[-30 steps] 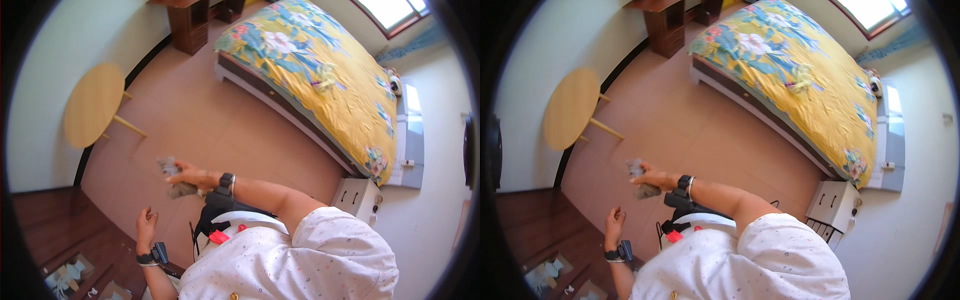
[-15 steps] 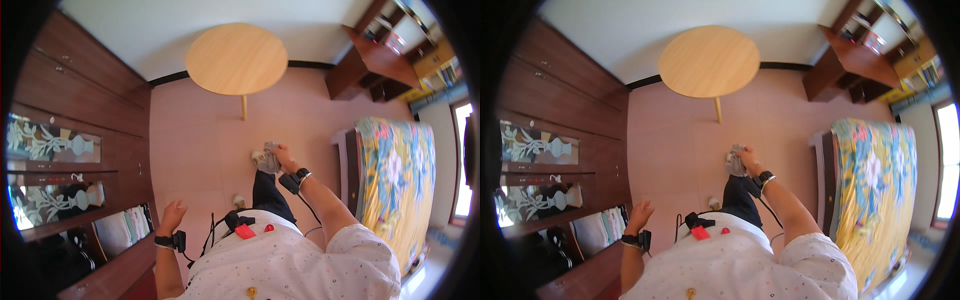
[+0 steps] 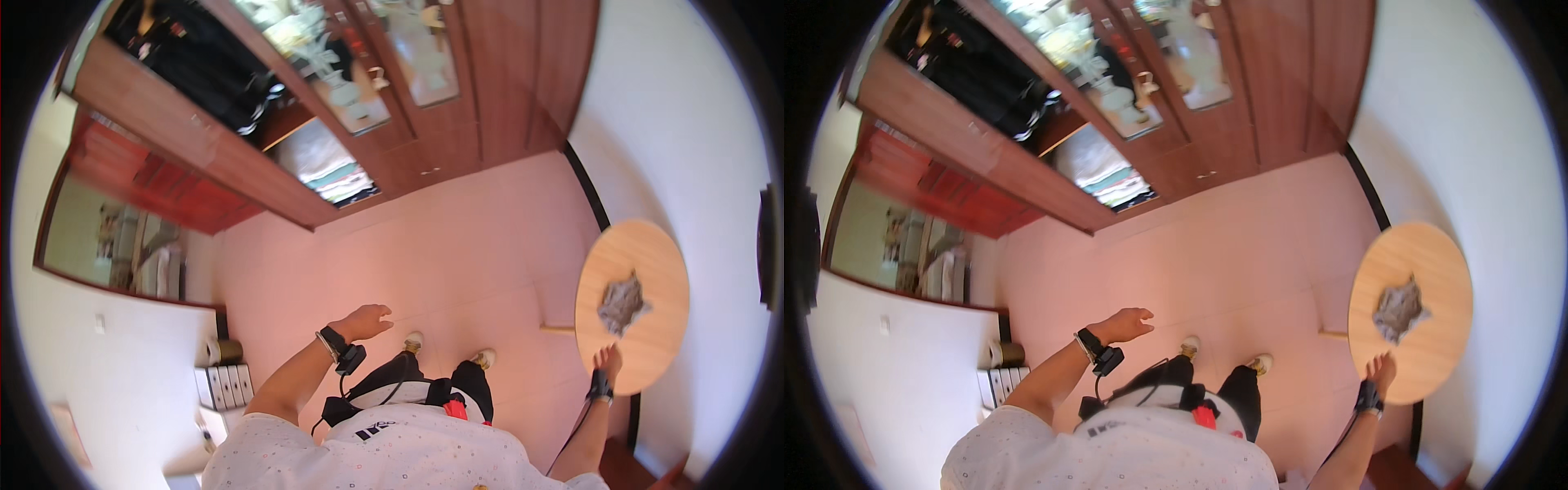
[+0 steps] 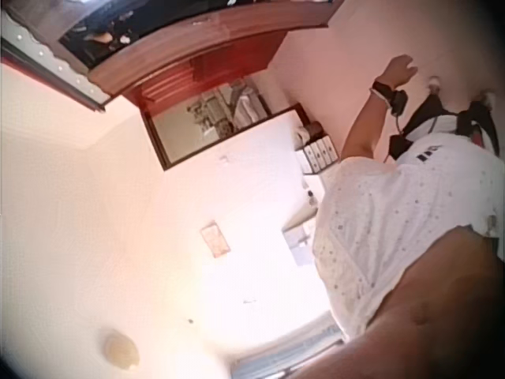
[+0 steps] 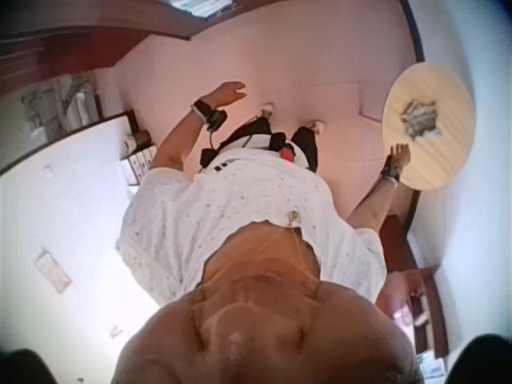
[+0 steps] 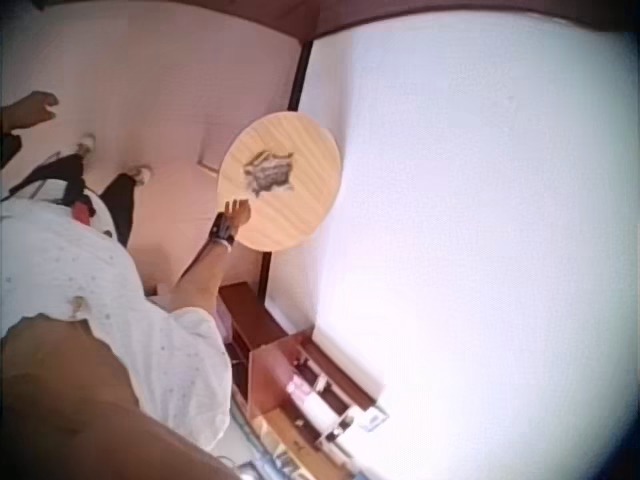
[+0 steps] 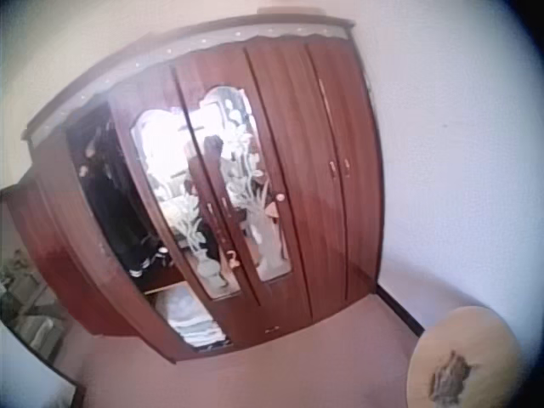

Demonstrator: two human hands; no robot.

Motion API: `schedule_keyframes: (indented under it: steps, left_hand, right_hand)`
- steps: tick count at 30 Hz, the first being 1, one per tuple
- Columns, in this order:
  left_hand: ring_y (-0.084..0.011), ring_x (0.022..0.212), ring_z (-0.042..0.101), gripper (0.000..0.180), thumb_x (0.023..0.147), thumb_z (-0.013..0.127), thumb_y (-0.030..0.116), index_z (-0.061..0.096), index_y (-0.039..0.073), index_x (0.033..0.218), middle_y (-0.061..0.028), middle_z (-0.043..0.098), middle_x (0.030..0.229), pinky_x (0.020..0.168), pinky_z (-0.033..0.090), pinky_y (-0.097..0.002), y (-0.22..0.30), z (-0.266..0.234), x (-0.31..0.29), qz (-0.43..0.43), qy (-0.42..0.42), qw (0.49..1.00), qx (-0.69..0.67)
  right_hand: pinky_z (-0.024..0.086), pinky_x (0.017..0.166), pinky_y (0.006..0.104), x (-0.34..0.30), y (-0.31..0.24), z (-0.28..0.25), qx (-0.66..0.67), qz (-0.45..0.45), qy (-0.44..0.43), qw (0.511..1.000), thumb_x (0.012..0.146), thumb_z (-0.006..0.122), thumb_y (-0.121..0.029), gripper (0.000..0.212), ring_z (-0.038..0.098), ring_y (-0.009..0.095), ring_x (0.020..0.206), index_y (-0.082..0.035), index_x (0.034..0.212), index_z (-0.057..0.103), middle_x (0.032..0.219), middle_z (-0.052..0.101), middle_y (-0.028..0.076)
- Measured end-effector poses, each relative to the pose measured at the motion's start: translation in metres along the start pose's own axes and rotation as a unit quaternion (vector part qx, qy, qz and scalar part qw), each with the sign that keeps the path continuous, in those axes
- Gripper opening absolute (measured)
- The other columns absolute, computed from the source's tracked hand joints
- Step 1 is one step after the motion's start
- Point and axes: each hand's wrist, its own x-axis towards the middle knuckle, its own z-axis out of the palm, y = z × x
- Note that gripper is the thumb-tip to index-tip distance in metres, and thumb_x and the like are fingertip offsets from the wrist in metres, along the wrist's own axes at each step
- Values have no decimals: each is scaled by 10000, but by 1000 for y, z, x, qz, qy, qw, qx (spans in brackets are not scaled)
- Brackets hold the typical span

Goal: The person takes a small cloth from a wardrobe, folds it, and places it into a small drawer; then the person retrieves a second cloth, rinses it in a bucket of water, wrings it out, and uses it to wipe a wardrobe door before removing several folded items of clothing from the wardrobe.

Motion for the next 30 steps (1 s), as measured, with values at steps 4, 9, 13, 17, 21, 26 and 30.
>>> schedule_keyframes:
  steps: [4,9,13,17,21,26,30]
  left_hand:
    - [-347,989,550,430,821,557,320,542,-6,1101,-204,579,1069,858,439,-397,-34,4,-44,-81,70,993,-44]
    - [-348,982,548,423,821,555,330,550,0,1087,-202,586,1045,858,436,-393,-82,-6,-73,-116,129,980,-96]
    - [-343,985,554,436,823,556,345,548,-8,1080,-200,594,1036,853,441,-387,-130,-26,-83,-97,152,976,-121]
    - [-338,985,555,420,822,566,336,559,-5,1066,-199,593,1039,849,441,-377,-184,-56,-94,-87,205,962,-160]
    - [-341,937,572,386,816,586,307,574,-1,1049,-210,600,1002,816,452,-367,-229,-103,-112,-77,274,944,-167]
    - [-350,907,570,314,811,590,255,591,7,1004,-202,605,963,802,453,-382,-263,-193,-124,-78,330,932,-125]
    - [-342,928,550,237,772,590,202,601,14,916,-199,586,937,815,444,-385,-300,-272,-110,-9,406,914,-16]
  right_hand:
    - [453,588,351,-20,71,85,-28,67,-77,994,836,533,-287,145,547,157,700,-153,782,525,724,556,-2]
    - [404,411,277,-106,97,220,-157,52,-97,982,819,554,-149,85,494,155,483,-92,784,501,657,527,57]
    - [431,412,290,-138,106,316,-202,18,-186,961,821,535,-88,64,519,169,496,-72,874,503,652,535,79]
    - [452,435,300,-158,129,398,-237,7,-228,944,825,542,-100,76,514,157,504,-72,887,508,645,524,73]
    - [482,466,286,-186,161,466,-319,24,-269,908,811,565,-111,107,559,169,533,-63,898,528,697,570,87]
    - [500,490,280,-206,196,542,-371,9,-285,883,797,587,-122,124,598,185,570,-64,900,548,756,612,100]
    - [511,514,309,-211,204,587,-439,6,-304,845,803,600,-149,147,611,188,590,-57,907,552,771,621,101]
